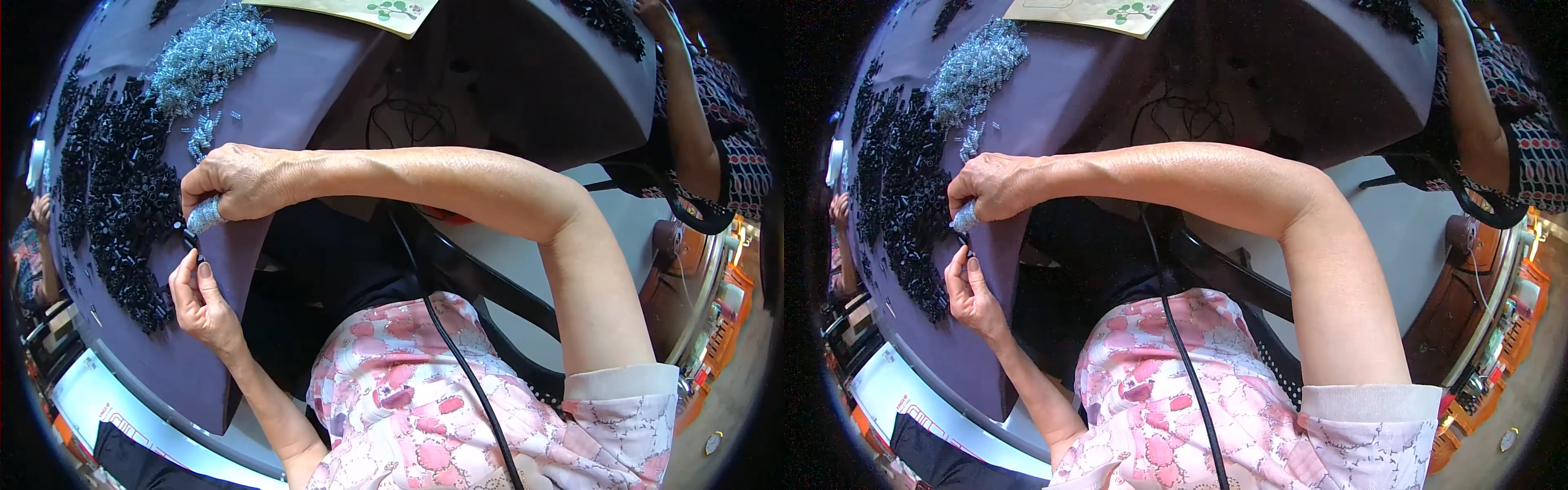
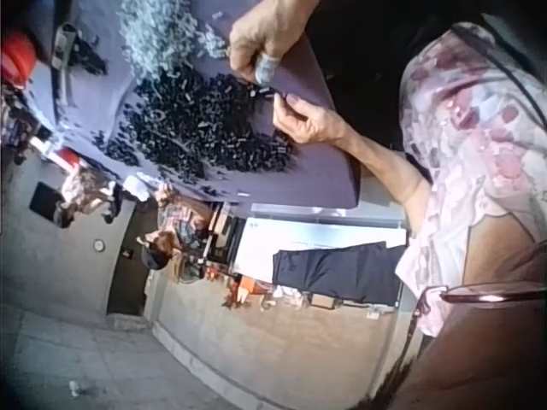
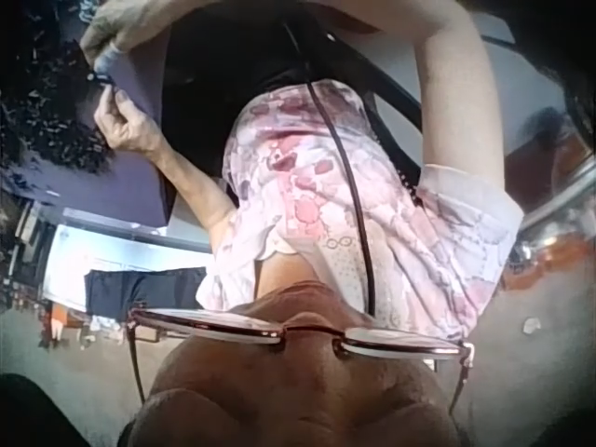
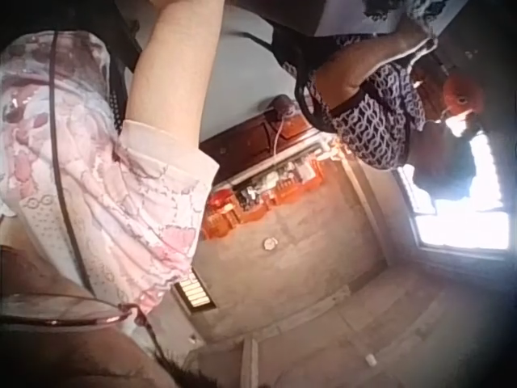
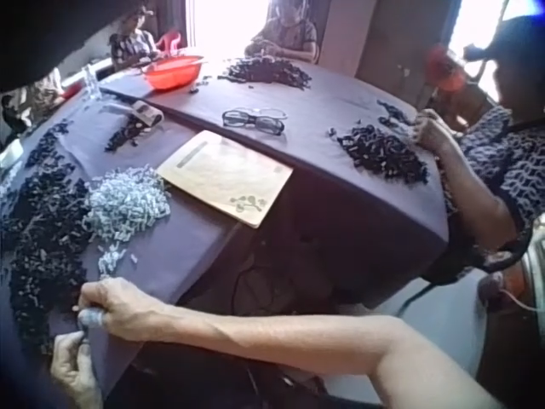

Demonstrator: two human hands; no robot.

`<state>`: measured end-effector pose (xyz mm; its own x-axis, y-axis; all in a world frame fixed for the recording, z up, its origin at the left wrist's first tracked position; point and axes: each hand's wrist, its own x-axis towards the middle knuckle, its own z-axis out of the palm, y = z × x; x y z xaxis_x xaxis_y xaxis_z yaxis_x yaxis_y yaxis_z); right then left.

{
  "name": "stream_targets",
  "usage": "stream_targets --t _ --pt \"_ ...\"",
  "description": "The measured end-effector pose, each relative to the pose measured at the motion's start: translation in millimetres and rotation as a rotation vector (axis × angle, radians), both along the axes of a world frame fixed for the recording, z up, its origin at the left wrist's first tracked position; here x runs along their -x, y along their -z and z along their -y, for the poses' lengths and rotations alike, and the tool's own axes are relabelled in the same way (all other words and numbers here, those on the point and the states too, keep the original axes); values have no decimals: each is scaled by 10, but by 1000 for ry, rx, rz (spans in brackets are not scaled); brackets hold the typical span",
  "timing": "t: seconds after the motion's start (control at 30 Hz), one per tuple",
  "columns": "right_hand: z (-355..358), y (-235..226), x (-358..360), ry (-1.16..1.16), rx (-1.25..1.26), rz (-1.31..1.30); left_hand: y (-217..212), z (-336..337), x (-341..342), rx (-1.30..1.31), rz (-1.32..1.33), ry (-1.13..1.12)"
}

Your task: Assembling small metal pins or hooks into black plastic sleeves at a workshop table.

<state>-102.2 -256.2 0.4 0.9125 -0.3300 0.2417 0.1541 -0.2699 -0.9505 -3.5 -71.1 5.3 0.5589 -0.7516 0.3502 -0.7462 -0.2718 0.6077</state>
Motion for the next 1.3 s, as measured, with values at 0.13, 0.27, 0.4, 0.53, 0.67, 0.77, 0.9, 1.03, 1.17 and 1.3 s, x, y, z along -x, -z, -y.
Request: stream_targets --t 0.13,0.27,0.4,0.53,0.67,0.77,0.9,1.03,1.17,1.3 --pt "-21 0 -19 25 60 -29 18 -2 -15 10 -55 3" --pt "-26 14 -24 47 110 -39 23 -6 -13 12 -57 1" --pt "-42 24 -34 57 122 -25 34 -37 -19 22 -90 9" --pt "-27 30 -23 51 114 -25 34 -48 -14 21 -105 4" --pt "-31 36 -30 37 117 -35 5 -56 21 20 -109 -14" --pt "-48 25 -18 52 134 -24 21 -79 0 43 -154 -18" --pt "-57 32 -14 56 142 -5 101 -125 -85 114 -276 -37" --pt "-37 45 9 50 129 19 130 -134 -100 140 -378 -75" --pt "5 44 18 32 119 29 138 -90 -86 183 -400 -43" --pt "27 -2 8 14 116 40 85 -95 -114 168 -457 -71"
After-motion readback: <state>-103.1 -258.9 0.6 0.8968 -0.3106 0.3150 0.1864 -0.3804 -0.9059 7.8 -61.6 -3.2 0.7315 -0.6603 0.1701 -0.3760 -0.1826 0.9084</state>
